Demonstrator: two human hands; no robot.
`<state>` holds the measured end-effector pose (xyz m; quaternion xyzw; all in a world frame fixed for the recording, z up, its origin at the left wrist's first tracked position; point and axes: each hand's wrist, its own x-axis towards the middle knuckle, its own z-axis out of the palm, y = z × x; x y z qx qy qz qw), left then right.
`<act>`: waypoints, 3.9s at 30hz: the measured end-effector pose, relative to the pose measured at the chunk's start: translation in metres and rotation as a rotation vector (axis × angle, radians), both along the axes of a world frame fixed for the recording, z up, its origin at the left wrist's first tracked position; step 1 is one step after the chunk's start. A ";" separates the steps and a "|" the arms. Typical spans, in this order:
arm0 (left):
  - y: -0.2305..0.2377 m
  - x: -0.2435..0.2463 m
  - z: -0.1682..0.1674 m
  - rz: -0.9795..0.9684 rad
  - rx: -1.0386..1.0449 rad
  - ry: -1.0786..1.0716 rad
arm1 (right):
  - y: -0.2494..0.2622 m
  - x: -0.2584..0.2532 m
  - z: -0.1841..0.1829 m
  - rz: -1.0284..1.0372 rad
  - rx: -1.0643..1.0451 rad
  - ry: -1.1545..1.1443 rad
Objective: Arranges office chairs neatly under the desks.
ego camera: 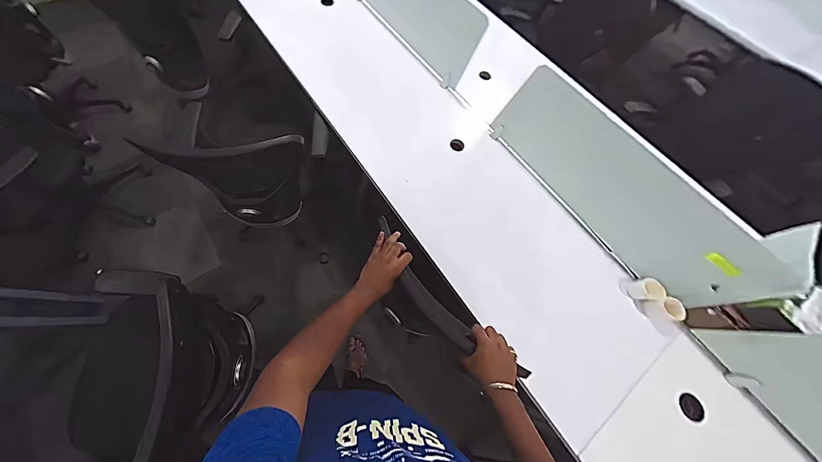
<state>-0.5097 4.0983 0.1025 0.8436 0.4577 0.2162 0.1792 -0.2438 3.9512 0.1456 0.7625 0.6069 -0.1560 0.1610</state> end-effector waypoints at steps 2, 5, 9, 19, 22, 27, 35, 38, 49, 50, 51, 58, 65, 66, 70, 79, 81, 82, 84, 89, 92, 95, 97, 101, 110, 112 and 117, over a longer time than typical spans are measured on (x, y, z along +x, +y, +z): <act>0.004 -0.005 0.001 -0.039 -0.014 -0.033 | 0.015 -0.008 0.006 0.005 -0.024 0.128; -0.007 -0.032 0.000 -0.055 -0.075 -0.161 | 0.043 -0.054 0.013 0.180 0.268 0.468; -0.053 -0.118 0.015 0.261 -0.143 -0.375 | 0.095 -0.181 0.021 0.467 0.485 0.783; -0.299 -0.329 0.104 1.588 -0.187 -0.123 | 0.130 -0.509 0.002 0.544 -0.891 0.950; -0.380 -0.311 0.090 1.683 -0.557 -0.032 | 0.100 -0.565 -0.014 0.396 -1.198 0.869; -0.416 -0.265 0.001 1.975 -0.315 0.224 | 0.060 -0.621 -0.040 0.155 -0.970 0.966; -0.300 -0.319 -0.015 2.085 -0.043 0.567 | 0.117 -0.749 -0.050 0.315 -0.913 1.060; -0.255 -0.357 -0.022 2.122 0.035 0.694 | 0.131 -0.825 -0.043 0.459 -0.937 1.045; -0.259 -0.456 -0.019 2.175 -0.003 0.655 | 0.124 -0.907 -0.049 0.410 -0.842 1.059; -0.261 -0.466 -0.017 2.161 0.002 0.619 | 0.125 -0.913 -0.048 0.420 -0.823 1.039; -0.261 -0.474 -0.017 2.156 0.007 0.595 | 0.125 -0.918 -0.048 0.431 -0.792 1.025; -0.236 -0.552 -0.020 2.110 0.141 0.514 | 0.140 -0.966 -0.028 0.471 -0.657 1.156; -0.235 -0.572 -0.037 2.072 0.216 0.624 | 0.156 -0.986 -0.046 0.586 -0.663 1.158; -0.238 -0.571 -0.036 2.058 0.232 0.613 | 0.154 -0.983 -0.046 0.572 -0.662 1.167; -0.250 -0.560 -0.030 2.001 0.179 0.406 | 0.151 -0.974 -0.048 0.597 -0.718 1.196; -0.326 -0.318 0.016 3.147 0.084 -0.260 | 0.180 -0.929 -0.094 0.608 -0.874 1.240; -0.367 -0.236 0.029 3.442 0.228 -0.160 | 0.167 -0.889 -0.107 0.593 -0.788 1.127; -0.384 -0.197 0.042 3.584 0.303 -0.123 | 0.154 -0.861 -0.110 0.608 -0.778 1.048; -0.419 -0.133 0.077 3.849 0.498 -0.078 | 0.122 -0.801 -0.109 0.709 -0.872 0.838; -0.531 -0.035 0.084 3.958 1.471 -0.632 | 0.003 -0.703 -0.098 1.044 -1.275 0.282; -0.595 -0.019 0.062 3.624 1.578 -1.427 | -0.096 -0.655 -0.085 1.221 -1.409 0.026; -0.636 -0.033 0.037 3.524 1.506 -1.454 | -0.196 -0.603 -0.074 1.351 -1.565 -0.143; -0.647 -0.048 0.028 3.671 1.525 -1.348 | -0.257 -0.573 -0.063 1.394 -1.637 -0.205; -0.626 -0.062 0.020 3.700 1.474 -1.425 | -0.326 -0.538 -0.040 1.641 -1.589 -0.025; -0.476 -0.110 0.019 2.903 1.329 -2.059 | -0.344 -0.545 0.001 2.826 -1.144 -0.302; -0.467 -0.082 0.029 3.057 0.722 -1.850 | -0.338 -0.547 0.000 2.885 -1.039 -0.420; -0.491 0.002 0.040 3.285 -0.263 -0.141 | -0.311 -0.564 -0.004 3.134 -0.756 -0.383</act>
